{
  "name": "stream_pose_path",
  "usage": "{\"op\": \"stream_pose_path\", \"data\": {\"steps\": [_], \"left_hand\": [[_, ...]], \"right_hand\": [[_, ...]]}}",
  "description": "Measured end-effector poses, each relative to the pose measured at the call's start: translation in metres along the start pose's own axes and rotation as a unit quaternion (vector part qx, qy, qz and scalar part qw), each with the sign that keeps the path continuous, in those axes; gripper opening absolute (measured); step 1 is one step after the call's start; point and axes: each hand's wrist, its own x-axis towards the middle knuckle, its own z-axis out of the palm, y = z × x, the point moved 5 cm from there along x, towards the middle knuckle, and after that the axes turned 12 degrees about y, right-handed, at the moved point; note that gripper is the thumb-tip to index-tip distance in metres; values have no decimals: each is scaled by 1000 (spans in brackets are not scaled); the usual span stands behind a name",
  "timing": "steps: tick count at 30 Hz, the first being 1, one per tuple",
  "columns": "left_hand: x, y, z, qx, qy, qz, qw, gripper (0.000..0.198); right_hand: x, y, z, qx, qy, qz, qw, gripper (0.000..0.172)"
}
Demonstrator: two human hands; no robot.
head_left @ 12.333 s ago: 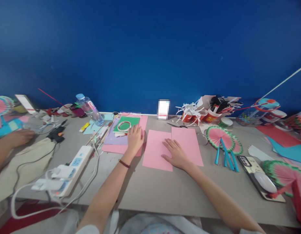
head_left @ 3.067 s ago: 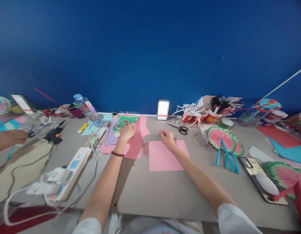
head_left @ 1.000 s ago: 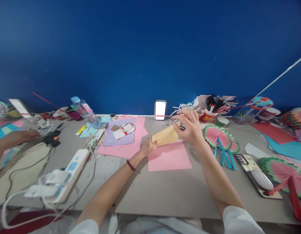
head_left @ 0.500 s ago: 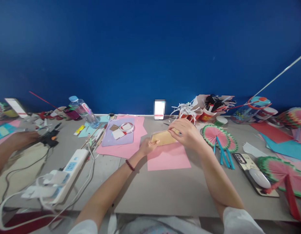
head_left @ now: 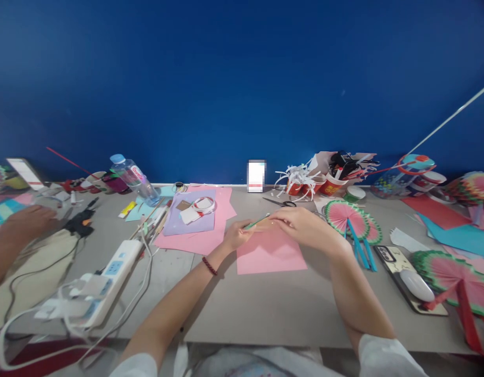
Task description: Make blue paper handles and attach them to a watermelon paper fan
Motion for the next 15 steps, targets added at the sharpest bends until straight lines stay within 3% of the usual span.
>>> {"op": "stream_pose_path", "data": {"steps": [8,11,15], "left_hand": [[-3,-5,1,35,31,17,999,17],[-3,-4,2,23,19,26,999,17],[-3,-1,3,-4,-9,24,1000,22]], "right_hand": [[-6,-9,0,-39,16,-24,999,31],[-7,-12,2,-75,25,-9,997,29],[-7,-13,6,-96,-10,-4,995,26]]}}
